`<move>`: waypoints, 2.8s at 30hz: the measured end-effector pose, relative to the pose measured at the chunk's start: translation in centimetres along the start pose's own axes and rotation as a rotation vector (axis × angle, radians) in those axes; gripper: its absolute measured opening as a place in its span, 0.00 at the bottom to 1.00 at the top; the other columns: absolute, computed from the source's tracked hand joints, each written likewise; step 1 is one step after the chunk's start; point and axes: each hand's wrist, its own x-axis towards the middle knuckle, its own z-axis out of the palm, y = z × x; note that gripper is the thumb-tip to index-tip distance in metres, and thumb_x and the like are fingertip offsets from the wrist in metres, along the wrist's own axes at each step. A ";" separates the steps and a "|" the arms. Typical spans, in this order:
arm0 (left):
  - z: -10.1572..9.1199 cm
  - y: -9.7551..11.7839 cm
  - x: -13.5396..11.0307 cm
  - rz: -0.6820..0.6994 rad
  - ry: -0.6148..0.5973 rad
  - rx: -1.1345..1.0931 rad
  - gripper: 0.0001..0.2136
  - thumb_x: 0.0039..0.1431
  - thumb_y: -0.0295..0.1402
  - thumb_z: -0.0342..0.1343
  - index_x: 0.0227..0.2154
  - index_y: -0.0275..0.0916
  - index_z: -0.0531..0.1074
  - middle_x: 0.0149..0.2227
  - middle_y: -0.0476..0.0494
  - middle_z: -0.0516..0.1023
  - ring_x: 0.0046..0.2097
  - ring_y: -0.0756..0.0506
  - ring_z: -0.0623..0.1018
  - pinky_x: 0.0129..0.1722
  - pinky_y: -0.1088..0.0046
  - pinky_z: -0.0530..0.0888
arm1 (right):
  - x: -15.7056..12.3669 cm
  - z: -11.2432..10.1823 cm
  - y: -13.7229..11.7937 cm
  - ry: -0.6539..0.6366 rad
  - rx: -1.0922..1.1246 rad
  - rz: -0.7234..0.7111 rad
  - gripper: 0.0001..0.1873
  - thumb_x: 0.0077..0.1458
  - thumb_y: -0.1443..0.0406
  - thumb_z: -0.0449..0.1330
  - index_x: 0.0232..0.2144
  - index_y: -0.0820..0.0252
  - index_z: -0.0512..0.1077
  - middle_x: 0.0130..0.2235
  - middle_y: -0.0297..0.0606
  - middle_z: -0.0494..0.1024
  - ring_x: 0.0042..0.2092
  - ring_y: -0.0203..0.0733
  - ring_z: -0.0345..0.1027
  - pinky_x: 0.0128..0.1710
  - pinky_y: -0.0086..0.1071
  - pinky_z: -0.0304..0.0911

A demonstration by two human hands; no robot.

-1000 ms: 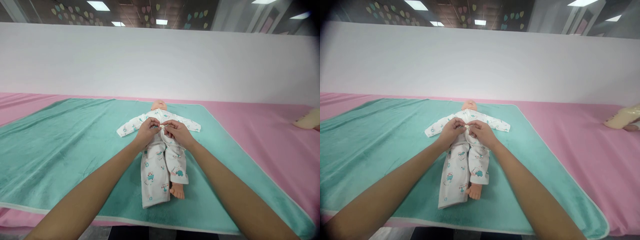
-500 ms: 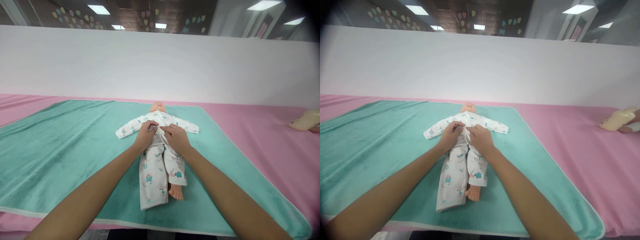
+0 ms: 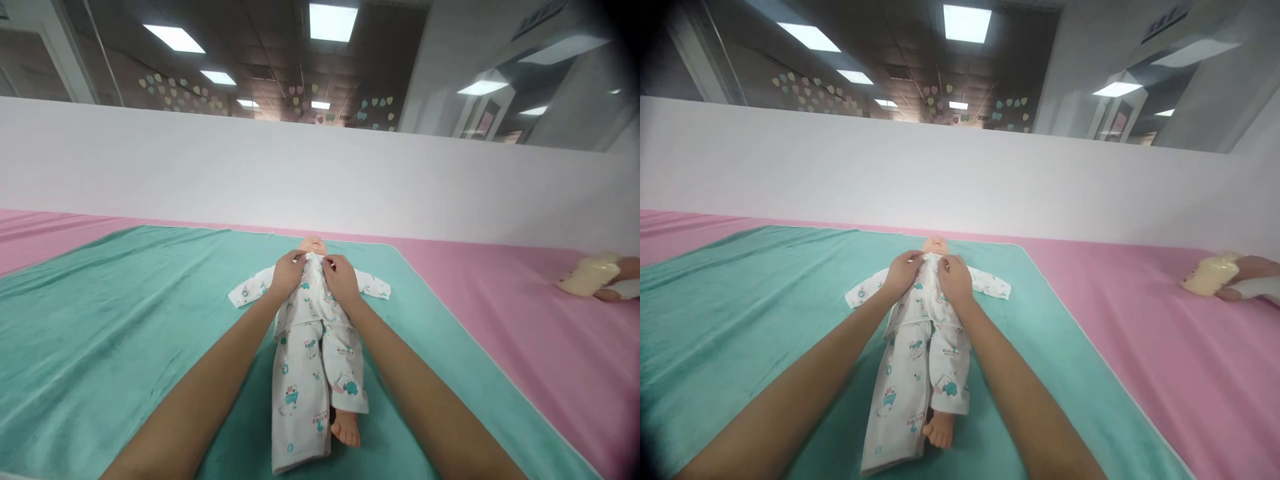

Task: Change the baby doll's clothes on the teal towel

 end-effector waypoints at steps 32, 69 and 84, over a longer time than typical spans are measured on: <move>1.4 -0.6 3.3 0.045 -0.142 0.060 0.07 0.54 0.32 0.54 0.33 0.37 0.74 0.34 0.46 0.78 0.36 0.47 0.75 0.38 0.73 0.69 | 5.5 2.0 1.6 -0.244 -0.194 0.220 0.05 0.47 0.63 0.54 0.25 0.59 0.66 0.27 0.34 0.73 0.29 0.36 0.62 0.28 0.28 0.51; 1.9 -0.2 3.1 -0.074 -0.057 -0.213 0.04 0.47 0.28 0.57 0.28 0.36 0.73 0.33 0.45 0.79 0.35 0.48 0.75 0.36 0.74 0.70 | 4.5 2.5 3.1 -0.157 0.775 0.410 0.17 0.35 0.58 0.65 0.29 0.63 0.76 0.20 0.29 0.66 0.23 0.29 0.55 0.24 0.26 0.54; 1.8 -0.7 3.3 -0.147 -0.073 -0.276 0.06 0.47 0.32 0.57 0.29 0.37 0.73 0.29 0.47 0.77 0.30 0.50 0.73 0.29 0.75 0.67 | 4.3 2.2 2.8 -0.193 0.624 0.344 0.17 0.36 0.59 0.65 0.31 0.62 0.77 0.24 0.31 0.71 0.24 0.30 0.56 0.25 0.27 0.54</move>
